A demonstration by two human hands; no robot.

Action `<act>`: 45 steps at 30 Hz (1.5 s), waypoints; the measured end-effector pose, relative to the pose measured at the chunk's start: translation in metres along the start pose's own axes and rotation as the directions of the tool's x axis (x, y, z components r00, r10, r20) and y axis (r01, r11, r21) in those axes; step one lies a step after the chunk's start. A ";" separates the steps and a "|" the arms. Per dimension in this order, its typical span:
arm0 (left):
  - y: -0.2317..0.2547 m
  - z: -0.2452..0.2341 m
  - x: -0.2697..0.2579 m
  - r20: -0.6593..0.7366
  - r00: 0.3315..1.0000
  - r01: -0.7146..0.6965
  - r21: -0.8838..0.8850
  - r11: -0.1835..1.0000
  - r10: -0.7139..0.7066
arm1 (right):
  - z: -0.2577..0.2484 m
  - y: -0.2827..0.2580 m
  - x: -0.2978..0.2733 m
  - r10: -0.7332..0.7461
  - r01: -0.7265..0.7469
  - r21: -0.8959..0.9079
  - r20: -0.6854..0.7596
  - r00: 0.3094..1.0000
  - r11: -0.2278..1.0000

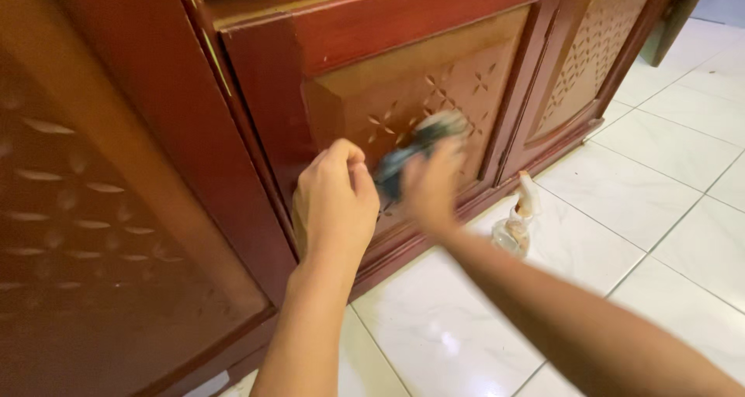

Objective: The person wipes the front of a wooden wardrobe with a patterned cloth while holding a spray bottle. They clean the lower doors, middle drawer, and upper frame, including the mirrored section, by spraying and wiping the surfaces.

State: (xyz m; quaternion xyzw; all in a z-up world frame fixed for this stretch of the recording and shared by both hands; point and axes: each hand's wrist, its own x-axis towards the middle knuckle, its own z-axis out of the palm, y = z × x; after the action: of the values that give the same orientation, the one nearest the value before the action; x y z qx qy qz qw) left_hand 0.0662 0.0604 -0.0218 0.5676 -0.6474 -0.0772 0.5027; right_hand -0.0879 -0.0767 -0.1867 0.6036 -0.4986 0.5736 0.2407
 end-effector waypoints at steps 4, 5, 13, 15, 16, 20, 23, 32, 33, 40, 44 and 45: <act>0.007 0.019 0.002 0.021 0.999 -0.032 0.081 0.996 0.030 | -0.033 -0.095 -0.046 0.181 -0.602 0.455 0.680 0.711 0.657; 0.007 0.022 0.003 0.020 0.999 -0.036 0.062 0.997 0.035 | -0.036 -0.100 -0.040 0.227 -0.661 0.403 0.720 0.656 0.633; -0.019 0.037 0.006 0.054 0.992 -0.114 -0.068 0.991 0.118 | 0.004 0.061 0.043 0.631 -0.633 0.085 0.057 0.774 0.769; -0.021 0.034 0.005 0.080 0.990 -0.106 -0.106 0.989 0.114 | 0.001 0.089 0.047 0.689 -0.699 0.070 0.118 0.715 0.712; -0.019 0.033 0.004 0.092 0.989 -0.102 -0.126 0.987 0.114 | -0.001 0.086 0.039 0.570 -0.575 0.043 0.086 0.817 0.817; -0.004 0.034 0.010 -0.168 0.973 -0.179 -0.121 0.976 0.158 | -0.023 -0.008 0.007 0.372 -0.397 0.104 0.204 0.906 0.912; 0.007 0.036 0.016 -0.294 0.946 -0.189 -0.144 0.971 0.140 | -0.044 -0.068 0.016 0.449 -0.737 0.479 0.588 0.673 0.477; 0.007 0.029 0.026 -0.390 0.916 -0.183 -0.197 0.963 0.094 | -0.036 0.050 0.099 0.459 -0.460 0.058 0.027 0.888 0.886; 0.004 0.025 0.025 -0.409 0.909 -0.179 -0.195 0.964 0.086 | -0.039 0.053 0.107 0.530 -0.531 0.026 0.044 0.847 0.847; -0.005 0.010 0.024 -0.458 0.887 -0.166 -0.200 0.965 0.058 | -0.065 -0.084 0.055 0.160 -0.239 0.267 0.286 0.945 0.934; 0.002 0.007 0.024 -0.484 0.874 -0.133 -0.168 0.977 0.036 | -0.063 -0.044 0.082 0.019 -0.046 0.118 0.218 0.976 0.992; 0.005 0.005 0.023 -0.477 0.879 -0.098 -0.173 0.980 0.003 | -0.061 -0.024 0.094 -0.075 0.077 0.146 -0.023 0.997 0.986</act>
State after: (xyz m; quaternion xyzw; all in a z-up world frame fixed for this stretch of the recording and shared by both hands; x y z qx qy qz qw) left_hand 0.0619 0.0413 -0.0080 0.5009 -0.5088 0.0151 0.7000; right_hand -0.1091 -0.0453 -0.0787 0.6332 -0.4295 0.6045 0.2217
